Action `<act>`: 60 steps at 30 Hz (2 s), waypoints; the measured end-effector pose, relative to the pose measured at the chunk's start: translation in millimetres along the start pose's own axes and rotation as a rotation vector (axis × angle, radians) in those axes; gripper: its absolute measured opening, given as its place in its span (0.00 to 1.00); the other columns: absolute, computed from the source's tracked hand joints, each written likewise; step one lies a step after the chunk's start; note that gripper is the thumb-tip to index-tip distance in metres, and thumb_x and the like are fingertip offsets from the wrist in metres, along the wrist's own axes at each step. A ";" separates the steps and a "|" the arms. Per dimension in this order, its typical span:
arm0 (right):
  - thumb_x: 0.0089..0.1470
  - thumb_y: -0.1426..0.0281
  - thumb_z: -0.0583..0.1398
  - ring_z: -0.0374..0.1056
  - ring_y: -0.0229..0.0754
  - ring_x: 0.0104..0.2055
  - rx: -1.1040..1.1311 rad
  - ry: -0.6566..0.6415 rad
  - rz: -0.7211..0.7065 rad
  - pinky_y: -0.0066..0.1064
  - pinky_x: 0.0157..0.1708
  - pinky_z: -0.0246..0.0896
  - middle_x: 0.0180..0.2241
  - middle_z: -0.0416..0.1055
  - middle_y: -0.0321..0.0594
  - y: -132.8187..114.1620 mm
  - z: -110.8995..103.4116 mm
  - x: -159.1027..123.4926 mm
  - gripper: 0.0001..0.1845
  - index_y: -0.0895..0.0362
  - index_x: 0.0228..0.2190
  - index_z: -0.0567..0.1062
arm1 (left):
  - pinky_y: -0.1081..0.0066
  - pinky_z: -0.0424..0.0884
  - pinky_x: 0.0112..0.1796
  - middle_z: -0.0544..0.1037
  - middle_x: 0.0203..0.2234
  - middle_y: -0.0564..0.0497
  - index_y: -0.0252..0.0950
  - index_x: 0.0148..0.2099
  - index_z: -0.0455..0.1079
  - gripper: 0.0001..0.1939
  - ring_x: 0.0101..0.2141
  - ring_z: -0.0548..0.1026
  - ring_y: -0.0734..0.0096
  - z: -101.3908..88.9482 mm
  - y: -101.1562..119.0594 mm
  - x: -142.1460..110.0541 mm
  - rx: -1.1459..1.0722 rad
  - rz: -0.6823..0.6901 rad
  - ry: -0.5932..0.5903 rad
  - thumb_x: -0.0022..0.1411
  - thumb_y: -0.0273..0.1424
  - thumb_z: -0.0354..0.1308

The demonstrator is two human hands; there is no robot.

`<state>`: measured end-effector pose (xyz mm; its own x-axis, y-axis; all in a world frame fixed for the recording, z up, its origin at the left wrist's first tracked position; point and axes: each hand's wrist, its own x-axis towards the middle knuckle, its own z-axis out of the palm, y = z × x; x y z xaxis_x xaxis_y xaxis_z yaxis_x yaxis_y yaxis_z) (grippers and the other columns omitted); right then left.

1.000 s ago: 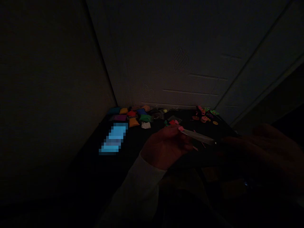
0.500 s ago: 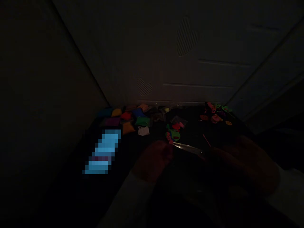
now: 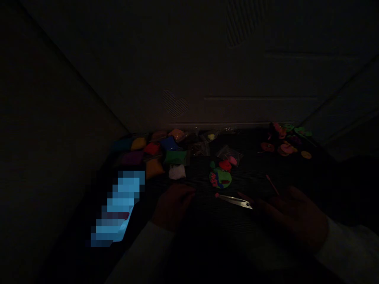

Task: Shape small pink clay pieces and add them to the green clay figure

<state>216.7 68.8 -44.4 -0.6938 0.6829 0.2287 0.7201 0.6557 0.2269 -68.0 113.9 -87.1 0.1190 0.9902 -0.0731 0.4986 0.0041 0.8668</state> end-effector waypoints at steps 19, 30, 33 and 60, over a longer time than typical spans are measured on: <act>0.50 0.78 0.46 0.58 0.36 0.21 0.019 -0.111 -0.022 0.38 0.32 0.51 0.19 0.63 0.33 3.7 13.0 -4.0 0.28 0.55 0.53 0.49 | 0.65 0.58 0.35 0.75 0.25 0.53 0.47 0.28 0.73 0.05 0.32 0.65 0.64 -13.8 -6.3 -12.3 0.256 0.028 -0.011 0.43 0.34 0.58; 0.51 0.77 0.45 0.59 0.38 0.24 0.045 -0.105 -0.025 0.37 0.33 0.50 0.20 0.65 0.34 3.3 11.3 -3.1 0.28 0.55 0.54 0.47 | 0.64 0.61 0.34 0.74 0.28 0.51 0.37 0.31 0.69 0.09 0.32 0.67 0.67 -6.8 -10.6 -16.7 0.706 0.336 0.010 0.53 0.30 0.48; 0.51 0.78 0.45 0.59 0.38 0.23 0.039 -0.086 -0.029 0.37 0.32 0.50 0.20 0.65 0.35 3.5 10.7 -4.1 0.29 0.57 0.54 0.44 | 0.63 0.62 0.34 0.74 0.27 0.50 0.37 0.31 0.69 0.09 0.32 0.67 0.66 -7.0 -7.9 -14.5 0.700 0.271 0.010 0.53 0.31 0.48; 0.45 0.73 0.51 0.62 0.38 0.21 0.116 -0.402 0.132 0.33 0.26 0.55 0.22 0.68 0.34 -19.3 -0.9 1.2 0.26 0.53 0.49 0.56 | 0.66 0.65 0.37 0.71 0.32 0.49 0.36 0.37 0.67 0.12 0.35 0.67 0.69 -5.2 -23.7 -20.1 0.655 0.300 0.101 0.53 0.36 0.49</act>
<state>201.9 56.7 -47.7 -0.5553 0.8193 -0.1429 0.8143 0.5705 0.1069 -86.7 94.7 -103.6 0.2674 0.9437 0.1949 0.8724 -0.3230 0.3670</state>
